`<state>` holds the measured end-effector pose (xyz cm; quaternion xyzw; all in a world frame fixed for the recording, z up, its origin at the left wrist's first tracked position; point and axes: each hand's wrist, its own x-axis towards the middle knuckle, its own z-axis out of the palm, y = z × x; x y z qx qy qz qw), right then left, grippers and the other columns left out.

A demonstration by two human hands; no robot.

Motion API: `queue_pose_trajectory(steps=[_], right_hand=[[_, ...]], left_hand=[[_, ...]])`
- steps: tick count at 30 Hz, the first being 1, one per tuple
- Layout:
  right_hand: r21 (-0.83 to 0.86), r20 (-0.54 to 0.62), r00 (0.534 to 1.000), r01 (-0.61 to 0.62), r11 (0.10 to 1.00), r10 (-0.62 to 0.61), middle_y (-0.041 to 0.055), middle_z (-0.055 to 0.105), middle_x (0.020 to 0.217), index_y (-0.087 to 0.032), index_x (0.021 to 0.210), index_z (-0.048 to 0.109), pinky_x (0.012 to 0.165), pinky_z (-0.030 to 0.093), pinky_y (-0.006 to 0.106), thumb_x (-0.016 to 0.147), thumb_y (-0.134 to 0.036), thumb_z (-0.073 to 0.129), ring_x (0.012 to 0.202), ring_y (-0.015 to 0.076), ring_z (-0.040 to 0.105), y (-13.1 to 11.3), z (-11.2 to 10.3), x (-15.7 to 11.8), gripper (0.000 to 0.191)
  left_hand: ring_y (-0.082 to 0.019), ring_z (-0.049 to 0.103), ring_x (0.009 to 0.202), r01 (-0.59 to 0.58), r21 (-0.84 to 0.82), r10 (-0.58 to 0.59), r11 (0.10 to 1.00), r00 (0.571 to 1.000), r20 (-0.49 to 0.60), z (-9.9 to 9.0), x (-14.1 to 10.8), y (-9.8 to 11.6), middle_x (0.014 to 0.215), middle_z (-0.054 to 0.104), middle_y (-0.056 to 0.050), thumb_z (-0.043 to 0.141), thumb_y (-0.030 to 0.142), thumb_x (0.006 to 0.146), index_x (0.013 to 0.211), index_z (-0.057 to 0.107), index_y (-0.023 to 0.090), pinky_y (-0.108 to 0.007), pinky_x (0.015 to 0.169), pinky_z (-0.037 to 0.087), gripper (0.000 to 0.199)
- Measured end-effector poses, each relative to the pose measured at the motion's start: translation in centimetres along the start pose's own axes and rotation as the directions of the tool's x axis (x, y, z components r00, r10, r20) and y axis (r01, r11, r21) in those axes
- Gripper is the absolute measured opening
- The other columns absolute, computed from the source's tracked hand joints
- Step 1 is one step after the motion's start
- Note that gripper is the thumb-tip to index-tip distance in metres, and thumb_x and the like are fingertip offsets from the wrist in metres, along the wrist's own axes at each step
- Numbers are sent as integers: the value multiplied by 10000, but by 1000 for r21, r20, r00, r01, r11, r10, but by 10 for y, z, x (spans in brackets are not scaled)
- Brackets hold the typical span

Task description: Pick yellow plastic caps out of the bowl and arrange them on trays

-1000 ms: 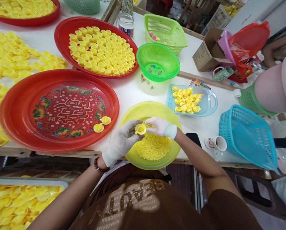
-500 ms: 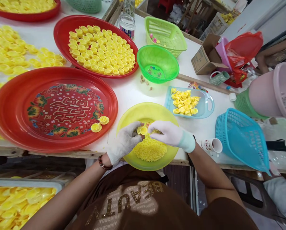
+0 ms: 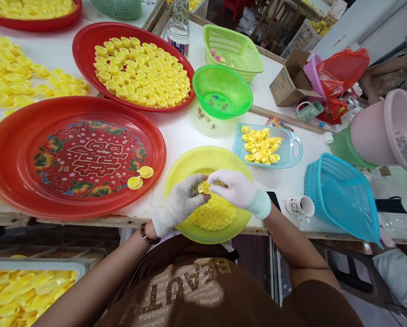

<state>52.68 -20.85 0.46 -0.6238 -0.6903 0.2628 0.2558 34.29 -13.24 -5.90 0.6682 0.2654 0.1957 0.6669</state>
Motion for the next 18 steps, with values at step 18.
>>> queue_pose_trajectory(steps=[18], right_hand=[[295, -154, 975, -109, 949, 160, -6, 687, 819, -216, 1010, 688, 670, 520, 275, 941, -259, 559, 678, 122, 625, -2, -3, -2, 153]], left_hand=[[-285, 547, 1285, -296, 540, 419, 788, 901, -117, -4, 1, -8, 1418, 522, -119, 757, 323, 845, 1105, 734, 218, -467, 1078, 485, 282]])
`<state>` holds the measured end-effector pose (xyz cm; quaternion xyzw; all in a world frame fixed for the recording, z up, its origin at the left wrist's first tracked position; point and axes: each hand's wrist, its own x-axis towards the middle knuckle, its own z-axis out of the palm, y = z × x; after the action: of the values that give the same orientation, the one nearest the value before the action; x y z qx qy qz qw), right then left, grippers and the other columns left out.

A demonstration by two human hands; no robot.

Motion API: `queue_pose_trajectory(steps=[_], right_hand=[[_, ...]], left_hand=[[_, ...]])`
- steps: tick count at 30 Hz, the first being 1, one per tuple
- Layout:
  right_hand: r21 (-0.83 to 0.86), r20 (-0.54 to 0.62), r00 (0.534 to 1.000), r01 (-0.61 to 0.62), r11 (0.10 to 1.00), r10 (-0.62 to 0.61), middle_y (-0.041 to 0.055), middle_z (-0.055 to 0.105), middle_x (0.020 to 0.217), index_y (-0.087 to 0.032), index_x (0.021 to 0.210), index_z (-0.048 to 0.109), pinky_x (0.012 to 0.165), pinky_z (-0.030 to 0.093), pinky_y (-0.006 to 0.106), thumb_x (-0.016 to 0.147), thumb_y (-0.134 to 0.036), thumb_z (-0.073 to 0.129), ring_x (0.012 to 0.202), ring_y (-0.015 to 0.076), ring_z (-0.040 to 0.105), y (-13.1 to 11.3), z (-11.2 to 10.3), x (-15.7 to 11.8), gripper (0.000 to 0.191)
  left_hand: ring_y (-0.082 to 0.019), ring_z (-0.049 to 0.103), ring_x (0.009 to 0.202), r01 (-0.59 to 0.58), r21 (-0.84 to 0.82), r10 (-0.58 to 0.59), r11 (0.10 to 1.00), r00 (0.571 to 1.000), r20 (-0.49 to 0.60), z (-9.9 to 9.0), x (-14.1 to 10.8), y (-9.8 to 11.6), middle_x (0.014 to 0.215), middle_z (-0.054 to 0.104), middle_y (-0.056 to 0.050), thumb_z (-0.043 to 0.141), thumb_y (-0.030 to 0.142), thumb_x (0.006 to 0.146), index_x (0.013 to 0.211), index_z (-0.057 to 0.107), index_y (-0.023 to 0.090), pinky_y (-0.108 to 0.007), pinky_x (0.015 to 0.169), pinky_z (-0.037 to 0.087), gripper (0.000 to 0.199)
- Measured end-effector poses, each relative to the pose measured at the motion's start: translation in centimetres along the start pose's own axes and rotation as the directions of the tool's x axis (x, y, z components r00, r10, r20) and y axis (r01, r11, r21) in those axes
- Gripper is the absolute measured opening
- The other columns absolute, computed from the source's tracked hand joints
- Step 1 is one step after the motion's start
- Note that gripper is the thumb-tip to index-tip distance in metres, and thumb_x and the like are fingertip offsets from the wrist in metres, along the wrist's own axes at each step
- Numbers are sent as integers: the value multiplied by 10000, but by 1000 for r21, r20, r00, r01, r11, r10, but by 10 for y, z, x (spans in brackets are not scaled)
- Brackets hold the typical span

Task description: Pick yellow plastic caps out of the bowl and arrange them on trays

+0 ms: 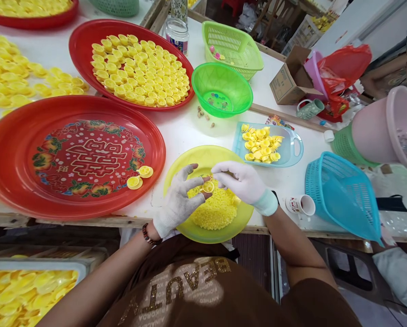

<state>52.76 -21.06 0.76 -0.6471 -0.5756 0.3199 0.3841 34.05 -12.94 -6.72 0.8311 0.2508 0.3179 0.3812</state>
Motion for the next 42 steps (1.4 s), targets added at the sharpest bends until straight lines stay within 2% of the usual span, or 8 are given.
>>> queue_pose_trajectory(steps=[10, 15, 20, 24, 28, 31, 35, 42], right_hand=[[-359, 202, 979, 80, 930, -6, 80, 712, 1161, -196, 1119, 688, 1002, 479, 398, 944, -302, 566, 1106, 230, 640, 38, -10, -14, 238], [-769, 157, 944, -68, 635, 290, 140, 666, 1121, -157, 1155, 647, 833, 495, 382, 958, -317, 521, 982, 272, 663, 50, -11, -9, 283], [-892, 196, 871, -32, 451, 450, 156, 655, 1080, -161, 1109, 648, 710, 462, 358, 933, -287, 547, 859, 281, 683, 57, 7, -4, 240], [-877, 237, 861, -9, 480, 449, 129, 684, 1051, -171, 1058, 668, 745, 449, 331, 938, -232, 533, 923, 259, 677, 63, 7, 1, 190], [-707, 229, 939, -21, 707, 257, 84, 706, 1095, -187, 1115, 660, 830, 450, 316, 964, -302, 538, 986, 220, 653, 57, -1, 5, 226], [-467, 124, 988, -24, 884, 92, 53, 718, 1049, -190, 1085, 661, 819, 464, 317, 937, -344, 588, 894, 189, 646, 42, 0, 9, 226], [-189, 76, 994, -59, 980, 74, 14, 701, 901, -195, 1032, 646, 737, 492, 296, 884, -382, 656, 778, 154, 628, 24, 11, 11, 238], [123, 220, 961, -197, 973, 167, 12, 689, 860, -186, 1004, 613, 703, 546, 300, 844, -363, 690, 736, 146, 657, 25, 17, 8, 251]], left_hand=[[-221, 664, 1016, 13, 146, -2, 989, 997, -75, -24, 6, -6, 1122, 711, -70, 645, 316, 907, 1117, 710, 223, -368, 942, 533, 239], [-197, 656, 932, 259, 201, -197, 945, 939, -282, -73, 28, -37, 1074, 712, -52, 629, 407, 916, 1164, 652, 189, -320, 900, 518, 330], [-173, 592, 802, 399, 455, -369, 796, 916, -158, -97, 41, -82, 976, 675, -34, 613, 346, 885, 1110, 624, 172, -274, 721, 435, 285], [-198, 554, 746, 327, 645, -431, 690, 902, 4, -97, 41, -100, 858, 650, -55, 600, 418, 861, 992, 639, 169, -294, 633, 342, 284], [-280, 609, 907, 316, 695, -422, 646, 906, -21, -95, 34, -84, 1034, 671, -124, 603, 427, 849, 1025, 642, 163, -347, 738, 422, 320], [-321, 601, 1088, 238, 579, -215, 779, 970, -110, -82, 26, -48, 1198, 644, -162, 596, 422, 884, 1149, 622, 149, -430, 937, 461, 381], [-261, 631, 1095, -76, 259, 49, 963, 993, 109, -43, 13, 2, 1230, 654, -116, 641, 358, 890, 1289, 580, 193, -386, 955, 515, 436], [-217, 676, 934, 13, 119, -26, 993, 993, 114, -7, 3, 12, 1031, 723, -86, 585, 141, 868, 1221, 652, 201, -344, 896, 549, 364]])
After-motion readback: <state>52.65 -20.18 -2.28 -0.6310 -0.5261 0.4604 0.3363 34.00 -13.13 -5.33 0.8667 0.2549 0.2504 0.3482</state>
